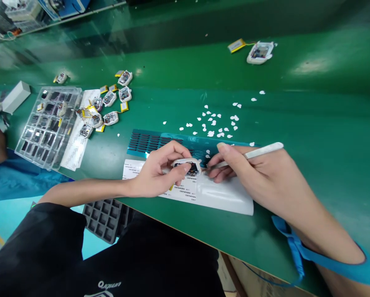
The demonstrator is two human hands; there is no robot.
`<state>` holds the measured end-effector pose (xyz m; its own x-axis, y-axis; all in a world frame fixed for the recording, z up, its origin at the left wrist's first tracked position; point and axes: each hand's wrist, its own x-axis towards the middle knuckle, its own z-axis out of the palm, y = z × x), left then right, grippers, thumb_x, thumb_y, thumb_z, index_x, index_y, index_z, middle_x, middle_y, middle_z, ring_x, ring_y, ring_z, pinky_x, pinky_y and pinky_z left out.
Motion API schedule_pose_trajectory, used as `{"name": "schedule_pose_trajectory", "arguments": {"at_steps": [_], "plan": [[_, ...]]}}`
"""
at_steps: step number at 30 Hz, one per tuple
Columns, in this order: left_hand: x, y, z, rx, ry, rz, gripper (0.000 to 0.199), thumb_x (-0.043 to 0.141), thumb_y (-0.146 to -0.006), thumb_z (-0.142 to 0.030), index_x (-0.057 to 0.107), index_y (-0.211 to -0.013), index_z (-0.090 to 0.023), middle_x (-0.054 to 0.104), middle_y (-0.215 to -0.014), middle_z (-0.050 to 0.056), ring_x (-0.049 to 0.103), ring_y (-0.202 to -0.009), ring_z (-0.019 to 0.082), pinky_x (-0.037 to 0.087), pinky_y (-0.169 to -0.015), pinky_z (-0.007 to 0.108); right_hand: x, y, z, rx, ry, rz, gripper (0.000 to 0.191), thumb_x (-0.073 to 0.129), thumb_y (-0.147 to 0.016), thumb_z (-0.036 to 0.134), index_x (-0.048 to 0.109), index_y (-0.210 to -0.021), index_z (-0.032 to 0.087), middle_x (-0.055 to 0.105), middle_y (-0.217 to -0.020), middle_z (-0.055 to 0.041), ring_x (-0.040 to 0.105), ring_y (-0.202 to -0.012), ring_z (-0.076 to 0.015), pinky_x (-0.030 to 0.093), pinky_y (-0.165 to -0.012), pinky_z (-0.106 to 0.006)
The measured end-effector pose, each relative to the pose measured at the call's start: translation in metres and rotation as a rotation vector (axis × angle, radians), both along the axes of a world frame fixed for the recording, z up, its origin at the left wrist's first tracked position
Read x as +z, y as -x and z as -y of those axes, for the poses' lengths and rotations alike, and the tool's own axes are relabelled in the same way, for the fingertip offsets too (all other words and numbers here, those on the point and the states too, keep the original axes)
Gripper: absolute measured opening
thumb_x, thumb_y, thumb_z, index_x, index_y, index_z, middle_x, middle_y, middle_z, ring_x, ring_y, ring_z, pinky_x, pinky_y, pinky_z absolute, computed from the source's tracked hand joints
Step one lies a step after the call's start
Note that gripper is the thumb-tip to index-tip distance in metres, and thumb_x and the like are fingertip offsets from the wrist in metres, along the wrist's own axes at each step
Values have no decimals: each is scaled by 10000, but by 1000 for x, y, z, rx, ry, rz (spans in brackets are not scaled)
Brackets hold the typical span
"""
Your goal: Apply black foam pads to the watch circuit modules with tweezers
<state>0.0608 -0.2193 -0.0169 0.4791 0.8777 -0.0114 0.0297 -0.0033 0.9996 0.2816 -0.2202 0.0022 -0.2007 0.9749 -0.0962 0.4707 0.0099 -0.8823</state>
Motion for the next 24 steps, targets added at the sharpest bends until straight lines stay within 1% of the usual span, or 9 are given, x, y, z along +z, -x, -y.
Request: {"name": "schedule_pose_trajectory", "arguments": {"at_steps": [4, 9, 11, 14, 16, 19, 21, 24], "plan": [[0, 0, 1, 7, 14, -36, 210, 630, -906, -375, 544, -960, -192, 620, -833, 2, 477, -603, 59, 395, -524, 210, -4, 0, -2, 7, 18, -13, 584, 546, -912, 765, 766, -673, 281, 717, -635, -58, 691, -573, -169, 592, -545, -272], [-1, -1, 0, 24, 23, -29, 208, 646, -889, -360, 552, -960, -189, 656, -874, 18, 461, -588, 55, 390, -510, 214, -8, -2, -8, 73, 97, -46, 597, 634, -793, 843, 768, -630, 285, 746, -707, -77, 704, -597, -182, 609, -530, -271], [-2, -1, 0, 36, 18, -26, 201, 648, -890, -352, 562, -960, -184, 664, -869, 19, 475, -593, 58, 396, -510, 212, -7, -3, -9, 81, 134, -65, 592, 663, -758, 854, 755, -590, 294, 759, -741, -87, 726, -644, -196, 630, -560, -275], [-2, -1, 1, 37, 10, -36, 194, 638, -910, -346, 598, -980, -169, 674, -864, 19, 484, -581, 53, 417, -518, 209, -2, -6, -10, 62, 178, -83, 573, 688, -742, 849, 762, -593, 301, 769, -770, -104, 748, -685, -216, 644, -581, -277], [-3, -1, 1, 24, 12, -40, 185, 633, -923, -328, 620, -1005, -162, 677, -864, 13, 471, -556, 43, 417, -509, 204, 1, -8, -10, 31, 197, -86, 565, 706, -730, 843, 777, -625, 293, 769, -771, -113, 750, -681, -230, 646, -570, -286], [-4, -1, 2, 28, 35, -11, 177, 633, -939, -310, 639, -1029, -159, 660, -828, -1, 472, -533, 38, 423, -492, 198, 3, -11, -10, -54, 184, -89, 598, 723, -699, 860, 766, -608, 270, 761, -756, -125, 745, -664, -242, 649, -564, -311], [-3, -1, 0, 42, 71, 47, 186, 639, -948, -312, 644, -1050, -156, 651, -817, -3, 497, -527, 44, 447, -487, 202, 2, -13, -9, -147, 140, -90, 611, 736, -693, 859, 754, -605, 254, 756, -753, -127, 730, -638, -233, 646, -558, -324], [2, 3, -5, 29, 106, 101, 198, 644, -962, -299, 646, -1115, -174, 623, -760, -25, 520, -513, 54, 465, -481, 207, 1, -13, -5, -315, 51, -114, 575, 761, -718, 816, 749, -675, 243, 748, -770, -106, 711, -632, -214, 649, -588, -357]]}}
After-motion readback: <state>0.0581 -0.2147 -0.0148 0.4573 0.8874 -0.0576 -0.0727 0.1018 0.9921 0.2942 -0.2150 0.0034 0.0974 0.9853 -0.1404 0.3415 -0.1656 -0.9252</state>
